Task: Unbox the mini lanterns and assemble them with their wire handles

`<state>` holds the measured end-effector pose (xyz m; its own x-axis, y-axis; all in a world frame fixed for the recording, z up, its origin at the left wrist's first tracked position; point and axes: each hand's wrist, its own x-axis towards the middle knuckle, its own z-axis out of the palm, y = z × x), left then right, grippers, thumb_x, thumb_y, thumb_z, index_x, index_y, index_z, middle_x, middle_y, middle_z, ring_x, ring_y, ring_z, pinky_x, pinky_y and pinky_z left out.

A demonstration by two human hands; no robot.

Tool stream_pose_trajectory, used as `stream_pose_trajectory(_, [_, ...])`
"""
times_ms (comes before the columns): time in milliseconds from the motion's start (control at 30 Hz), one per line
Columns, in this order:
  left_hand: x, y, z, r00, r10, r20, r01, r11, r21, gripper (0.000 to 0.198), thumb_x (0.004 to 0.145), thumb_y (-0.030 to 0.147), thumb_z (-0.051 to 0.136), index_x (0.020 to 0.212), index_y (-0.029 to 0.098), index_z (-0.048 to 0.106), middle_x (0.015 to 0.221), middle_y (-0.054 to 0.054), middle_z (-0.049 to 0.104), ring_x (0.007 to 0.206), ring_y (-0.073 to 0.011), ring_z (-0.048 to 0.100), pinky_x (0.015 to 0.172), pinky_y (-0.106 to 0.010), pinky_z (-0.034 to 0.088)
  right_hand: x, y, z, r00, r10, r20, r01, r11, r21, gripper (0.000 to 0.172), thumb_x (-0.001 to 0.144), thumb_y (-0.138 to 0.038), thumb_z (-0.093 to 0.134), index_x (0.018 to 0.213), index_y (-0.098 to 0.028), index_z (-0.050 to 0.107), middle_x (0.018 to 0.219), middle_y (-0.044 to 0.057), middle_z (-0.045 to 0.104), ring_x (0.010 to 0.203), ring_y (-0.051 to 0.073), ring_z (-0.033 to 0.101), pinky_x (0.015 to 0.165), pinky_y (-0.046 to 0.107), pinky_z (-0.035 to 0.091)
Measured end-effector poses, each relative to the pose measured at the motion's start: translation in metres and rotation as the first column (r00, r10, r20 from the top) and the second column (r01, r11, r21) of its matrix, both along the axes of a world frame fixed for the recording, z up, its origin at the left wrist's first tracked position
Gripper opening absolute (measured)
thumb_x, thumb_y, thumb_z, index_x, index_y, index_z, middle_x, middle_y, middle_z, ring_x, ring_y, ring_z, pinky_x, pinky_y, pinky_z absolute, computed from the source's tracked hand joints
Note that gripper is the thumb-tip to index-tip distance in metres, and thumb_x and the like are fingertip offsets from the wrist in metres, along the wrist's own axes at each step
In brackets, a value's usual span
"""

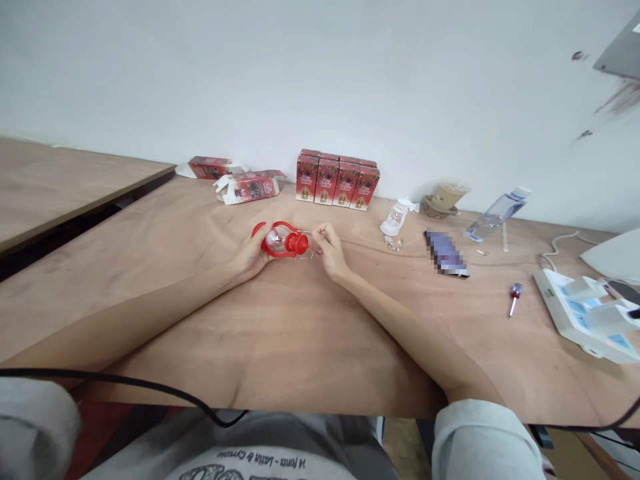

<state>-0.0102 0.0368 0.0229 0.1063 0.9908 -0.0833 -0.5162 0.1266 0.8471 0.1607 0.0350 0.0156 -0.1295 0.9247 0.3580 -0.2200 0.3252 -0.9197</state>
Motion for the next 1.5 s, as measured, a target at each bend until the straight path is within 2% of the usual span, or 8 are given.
stream_pose_trajectory(500, [-0.0003,0.0001,-0.0015,1.000,0.009,-0.015,-0.008,1.000,0.016,0.024,0.079,0.037,0.065,0.084,0.013,0.061,0.085,-0.008,0.071,0.086,-0.0222,0.068,0.074,-0.036,0.059,0.0048,0.0028,-0.0015,0.998,-0.001,0.059,0.000,1.000,0.018,0.033,0.075,-0.048,0.060,0.070,-0.022,0.039,0.053,-0.009,0.031,0.047,0.007,0.029,0.048,0.021,0.027])
stream_pose_trajectory(900, [-0.0010,0.0028,-0.0056,0.999,-0.017,-0.041,0.019,0.999,0.037,0.020,0.080,0.034,0.064,0.083,0.014,0.062,0.081,-0.007,0.069,0.079,-0.0193,0.067,0.072,-0.036,0.059,0.0096,0.0027,-0.0024,0.996,0.043,0.074,-0.036,0.995,-0.094,0.034,0.071,-0.047,0.063,0.071,-0.023,0.041,0.055,-0.009,0.031,0.048,0.007,0.028,0.047,0.020,0.028])
stream_pose_trajectory(1100, [-0.0009,0.0012,-0.0028,1.000,-0.001,-0.012,0.001,1.000,0.015,0.017,0.083,0.029,0.060,0.086,0.013,0.063,0.084,-0.007,0.070,0.082,-0.0198,0.067,0.074,-0.036,0.059,0.0070,0.0043,-0.0034,0.998,0.035,-0.048,-0.041,0.991,-0.124,0.032,0.071,-0.042,0.066,0.068,-0.021,0.042,0.056,-0.008,0.029,0.048,0.007,0.025,0.048,0.020,0.026])
stream_pose_trajectory(1200, [0.0006,-0.0004,0.0002,0.999,-0.042,0.016,0.042,0.999,-0.027,0.019,0.085,0.029,0.057,0.089,0.012,0.064,0.086,-0.008,0.070,0.083,-0.0199,0.067,0.075,-0.035,0.059,0.0071,0.0055,-0.0023,0.994,0.020,-0.107,-0.037,0.986,-0.163,0.032,0.069,-0.040,0.069,0.067,-0.020,0.044,0.056,-0.008,0.029,0.047,0.006,0.025,0.048,0.019,0.025])
stream_pose_trajectory(1367, [0.0027,-0.0016,0.0021,0.994,-0.080,0.073,0.085,0.994,-0.070,0.020,0.085,0.027,0.055,0.091,0.011,0.065,0.092,-0.010,0.070,0.090,-0.0227,0.066,0.081,-0.037,0.057,0.0078,0.0042,-0.0024,0.989,0.008,-0.147,-0.039,0.978,-0.204,0.035,0.065,-0.042,0.074,0.067,-0.021,0.046,0.057,-0.008,0.032,0.048,0.006,0.028,0.049,0.020,0.027])
stream_pose_trajectory(1500, [0.0020,-0.0002,-0.0001,0.995,-0.068,0.070,0.073,0.996,-0.057,0.019,0.082,0.028,0.058,0.092,0.012,0.063,0.092,-0.010,0.069,0.093,-0.0234,0.065,0.081,-0.038,0.057,0.0084,0.0051,-0.0044,0.990,-0.048,-0.132,0.019,0.976,-0.216,0.038,0.061,-0.047,0.075,0.067,-0.021,0.047,0.057,-0.008,0.033,0.049,0.006,0.028,0.049,0.021,0.029])
